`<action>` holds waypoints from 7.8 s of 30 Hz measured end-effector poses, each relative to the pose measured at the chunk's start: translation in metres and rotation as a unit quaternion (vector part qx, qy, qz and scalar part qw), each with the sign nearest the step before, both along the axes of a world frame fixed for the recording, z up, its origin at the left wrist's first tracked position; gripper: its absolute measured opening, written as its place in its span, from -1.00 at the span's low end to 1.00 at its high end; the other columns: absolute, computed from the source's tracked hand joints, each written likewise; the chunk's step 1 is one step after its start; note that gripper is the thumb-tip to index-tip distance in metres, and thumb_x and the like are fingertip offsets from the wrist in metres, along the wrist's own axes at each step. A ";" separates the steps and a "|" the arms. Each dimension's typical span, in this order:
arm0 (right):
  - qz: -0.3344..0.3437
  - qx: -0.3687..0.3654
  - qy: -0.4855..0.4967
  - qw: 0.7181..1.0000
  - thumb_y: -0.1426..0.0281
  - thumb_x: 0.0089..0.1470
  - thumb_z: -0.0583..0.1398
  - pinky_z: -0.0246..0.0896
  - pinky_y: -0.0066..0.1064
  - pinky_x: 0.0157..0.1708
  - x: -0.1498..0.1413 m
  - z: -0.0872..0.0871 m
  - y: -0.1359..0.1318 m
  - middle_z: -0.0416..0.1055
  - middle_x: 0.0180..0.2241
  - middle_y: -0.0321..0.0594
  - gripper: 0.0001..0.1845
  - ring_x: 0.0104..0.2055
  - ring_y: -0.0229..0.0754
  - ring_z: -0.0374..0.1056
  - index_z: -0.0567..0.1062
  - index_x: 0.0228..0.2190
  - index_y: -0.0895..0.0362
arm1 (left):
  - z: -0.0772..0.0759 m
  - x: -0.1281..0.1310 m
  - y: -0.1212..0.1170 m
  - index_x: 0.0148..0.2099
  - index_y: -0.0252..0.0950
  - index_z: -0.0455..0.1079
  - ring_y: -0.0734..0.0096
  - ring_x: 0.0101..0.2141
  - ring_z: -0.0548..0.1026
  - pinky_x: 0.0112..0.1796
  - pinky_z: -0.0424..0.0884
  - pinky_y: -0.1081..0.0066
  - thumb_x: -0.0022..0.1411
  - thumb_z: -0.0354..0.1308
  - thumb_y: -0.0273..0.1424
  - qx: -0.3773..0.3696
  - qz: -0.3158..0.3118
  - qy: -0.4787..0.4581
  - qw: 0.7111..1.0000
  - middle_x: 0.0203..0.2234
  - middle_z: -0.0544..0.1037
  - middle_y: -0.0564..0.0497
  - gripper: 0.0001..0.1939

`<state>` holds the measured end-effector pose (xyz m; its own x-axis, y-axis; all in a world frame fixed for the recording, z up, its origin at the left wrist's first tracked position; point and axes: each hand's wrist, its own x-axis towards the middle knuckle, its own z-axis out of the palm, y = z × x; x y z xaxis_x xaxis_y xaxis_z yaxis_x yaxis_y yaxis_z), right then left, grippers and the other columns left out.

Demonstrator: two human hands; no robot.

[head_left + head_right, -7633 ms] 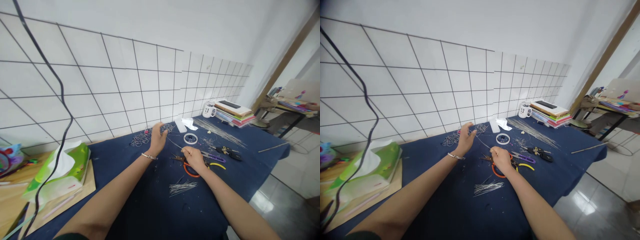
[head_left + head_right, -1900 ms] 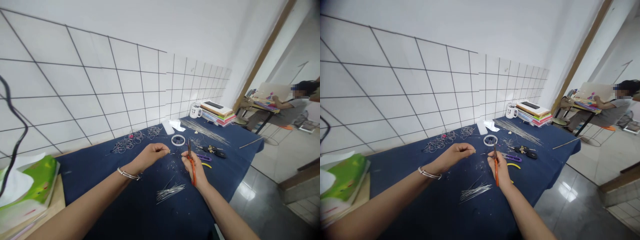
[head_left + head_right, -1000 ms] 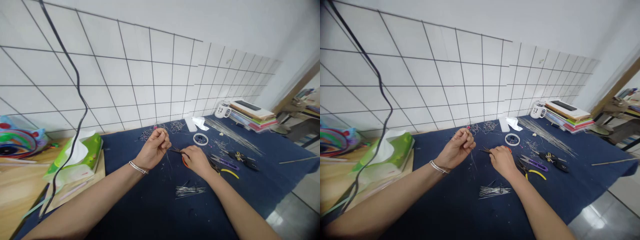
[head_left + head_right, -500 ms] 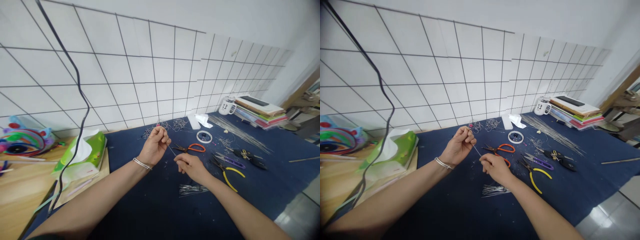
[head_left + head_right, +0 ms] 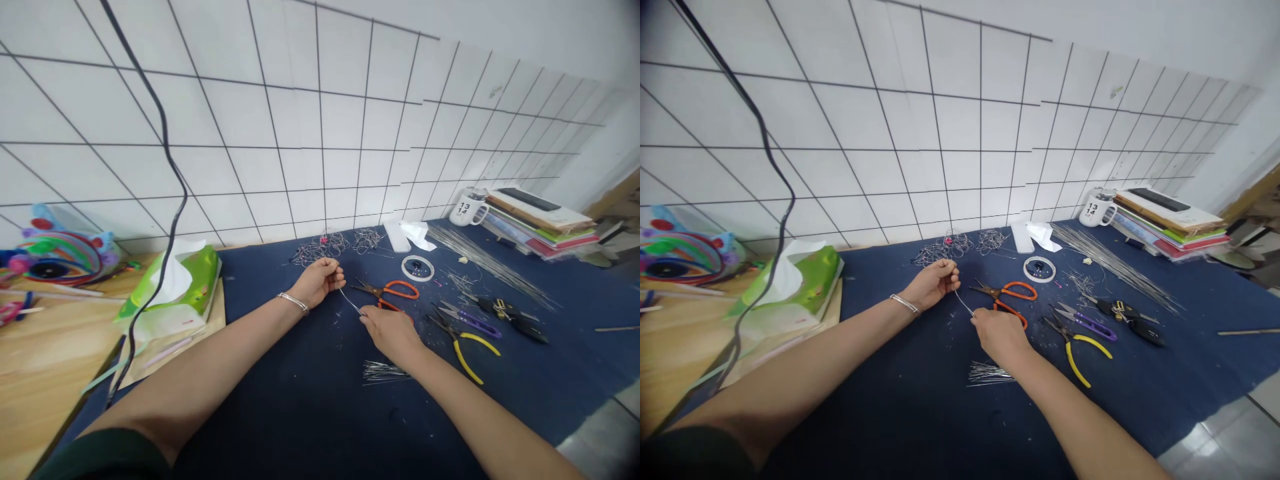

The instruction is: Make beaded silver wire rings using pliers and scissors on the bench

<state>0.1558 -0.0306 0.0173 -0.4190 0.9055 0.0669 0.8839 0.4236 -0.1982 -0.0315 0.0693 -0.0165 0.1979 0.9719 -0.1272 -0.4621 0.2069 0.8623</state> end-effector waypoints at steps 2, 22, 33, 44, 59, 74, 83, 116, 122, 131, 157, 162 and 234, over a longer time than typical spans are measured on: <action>-0.010 0.001 -0.005 1.000 0.30 0.14 -0.06 -0.07 -0.48 -0.52 0.000 -0.001 0.000 0.45 -0.47 -0.22 -0.75 -0.46 -0.21 0.35 0.37 -0.27 0.06 | 0.005 -0.007 0.005 -0.35 -0.33 0.24 0.52 -0.50 0.46 -0.40 0.45 0.37 0.09 0.12 -0.44 -0.009 -0.026 0.015 1.000 -0.49 0.44 0.02 -0.90; 0.002 -0.005 0.036 0.999 0.33 0.08 0.01 -0.04 -0.48 -0.45 0.014 0.005 0.006 0.38 -0.48 -0.27 -0.78 -0.40 -0.25 0.28 0.42 -0.47 0.07 | 0.023 -0.070 0.033 -0.31 -0.40 0.40 0.37 -0.55 0.49 -0.57 0.38 0.46 -0.09 0.25 -0.46 0.052 -0.246 0.243 0.937 -0.52 0.52 -0.15 -0.78; -0.031 -0.009 0.052 0.998 0.28 0.06 0.00 -0.17 -0.50 -0.57 0.058 0.025 0.024 0.27 -0.66 -0.35 -0.71 -0.59 -0.30 0.17 0.40 -0.57 0.07 | 0.033 -0.053 0.020 -0.36 -0.24 0.44 0.51 -0.69 0.34 -0.63 0.16 0.54 -0.21 0.26 -0.41 0.178 -0.251 0.466 0.830 -0.64 0.47 0.07 -0.76; 0.018 0.029 0.150 0.988 0.30 0.11 -0.04 0.03 -0.51 -0.39 0.042 0.013 0.020 0.43 -0.42 -0.29 -0.71 -0.39 -0.26 0.30 0.46 -0.36 0.06 | 0.039 0.002 -0.017 -0.18 -0.34 0.38 0.35 -0.30 0.45 -0.26 0.31 0.39 0.10 0.06 -0.20 0.148 -0.067 0.218 0.962 -0.30 0.50 -0.10 -0.66; -0.065 -0.015 -0.053 0.996 0.11 0.00 0.07 0.09 -0.34 -0.19 0.167 0.025 -0.024 0.37 -0.22 -0.09 -0.57 -0.17 -0.10 0.25 0.44 -0.20 0.13 | 0.028 0.018 -0.032 -0.15 -0.31 0.31 0.59 -0.52 0.41 -0.54 0.35 0.57 0.08 0.14 -0.36 0.018 -0.022 0.018 0.999 -0.38 0.47 0.00 -0.74; -0.184 0.122 -0.048 0.974 0.38 0.06 0.00 0.10 -0.26 -0.22 0.134 -0.006 -0.059 0.27 -0.31 -0.04 -0.76 -0.22 -0.07 0.18 0.36 -0.26 0.20 | 0.040 0.049 -0.085 -0.16 -0.34 0.33 0.78 -0.72 0.04 -0.70 -0.12 0.62 0.12 0.07 -0.29 0.056 -0.179 0.057 0.981 -0.55 0.29 0.09 -0.73; -0.036 0.031 0.202 0.978 0.26 0.13 -0.04 0.13 -0.39 -0.34 0.066 0.028 -0.041 0.26 -0.39 -0.23 -0.77 -0.35 -0.23 0.20 0.30 -0.31 0.12 | 0.048 0.048 -0.090 -0.18 -0.32 0.33 0.77 -0.73 -0.02 -0.69 -0.17 0.59 0.13 0.06 -0.25 0.081 -0.175 0.063 0.979 -0.63 0.21 0.15 -0.73; -0.103 0.274 -0.106 0.950 0.21 0.12 -0.03 0.00 -0.41 -0.47 0.060 0.010 -0.039 0.24 -0.46 -0.14 -0.71 -0.36 -0.15 0.17 0.35 -0.37 0.15 | 0.071 0.050 -0.113 -0.25 -0.34 0.27 0.71 -0.79 0.15 -0.75 0.01 0.62 0.13 0.03 -0.30 -0.004 -0.208 0.027 0.978 -0.63 0.34 0.11 -0.80; -0.048 0.322 -0.176 0.929 0.25 0.13 -0.03 -0.05 -0.35 -0.46 0.059 0.019 -0.037 0.21 -0.50 -0.14 -0.73 -0.42 -0.17 0.10 0.35 -0.32 0.16 | 0.070 0.057 -0.120 -0.28 -0.33 0.24 0.60 -0.73 0.34 -0.70 0.22 0.58 0.13 0.03 -0.33 -0.067 -0.180 -0.030 0.981 -0.58 0.42 0.06 -0.84; -0.004 0.293 -0.161 0.943 0.35 0.15 -0.05 -0.09 -0.34 -0.47 0.056 0.031 -0.024 0.23 -0.48 -0.12 -0.76 -0.39 -0.15 0.10 0.35 -0.24 0.15 | 0.071 0.053 -0.118 -0.29 -0.36 0.27 0.60 -0.72 0.35 -0.68 0.26 0.58 0.13 0.02 -0.32 -0.057 -0.156 -0.023 0.986 -0.60 0.44 0.03 -0.81; -0.025 0.270 -0.152 0.950 0.20 0.14 -0.06 -0.07 -0.39 -0.46 0.058 0.008 -0.017 0.24 -0.46 -0.13 -0.67 -0.36 -0.16 0.13 0.37 -0.32 0.15 | 0.050 0.054 -0.098 -0.43 -0.32 0.23 0.71 -0.85 0.05 -0.82 -0.10 0.64 0.08 0.00 -0.30 0.067 -0.119 0.270 0.953 -0.77 0.32 0.16 -0.82; -0.007 0.294 -0.182 0.938 0.21 0.14 -0.05 -0.11 -0.39 -0.47 0.063 0.006 -0.014 0.22 -0.48 -0.16 -0.69 -0.37 -0.17 0.11 0.35 -0.31 0.15 | 0.052 0.047 -0.093 -0.37 -0.35 0.29 0.71 -0.85 0.02 -0.82 -0.14 0.63 0.07 -0.01 -0.32 0.039 -0.158 0.258 0.952 -0.80 0.27 0.19 -0.82; 0.118 0.076 0.011 0.990 0.11 0.10 -0.04 0.06 -0.44 -0.34 0.068 0.006 -0.013 0.26 -0.33 -0.19 -0.62 -0.26 -0.21 0.18 0.35 -0.26 0.13 | 0.084 0.040 -0.137 -0.22 -0.21 0.31 0.51 -0.50 0.29 -0.45 0.24 0.50 0.16 -0.06 -0.56 0.518 -0.024 0.349 0.781 -0.46 0.39 0.03 -0.79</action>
<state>0.2238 -0.0435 0.0229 -0.6148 0.7610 0.2071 0.7526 0.6446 -0.1344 0.0087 -0.0681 0.0674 0.4715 0.6186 0.6285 0.1824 -0.7657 0.6168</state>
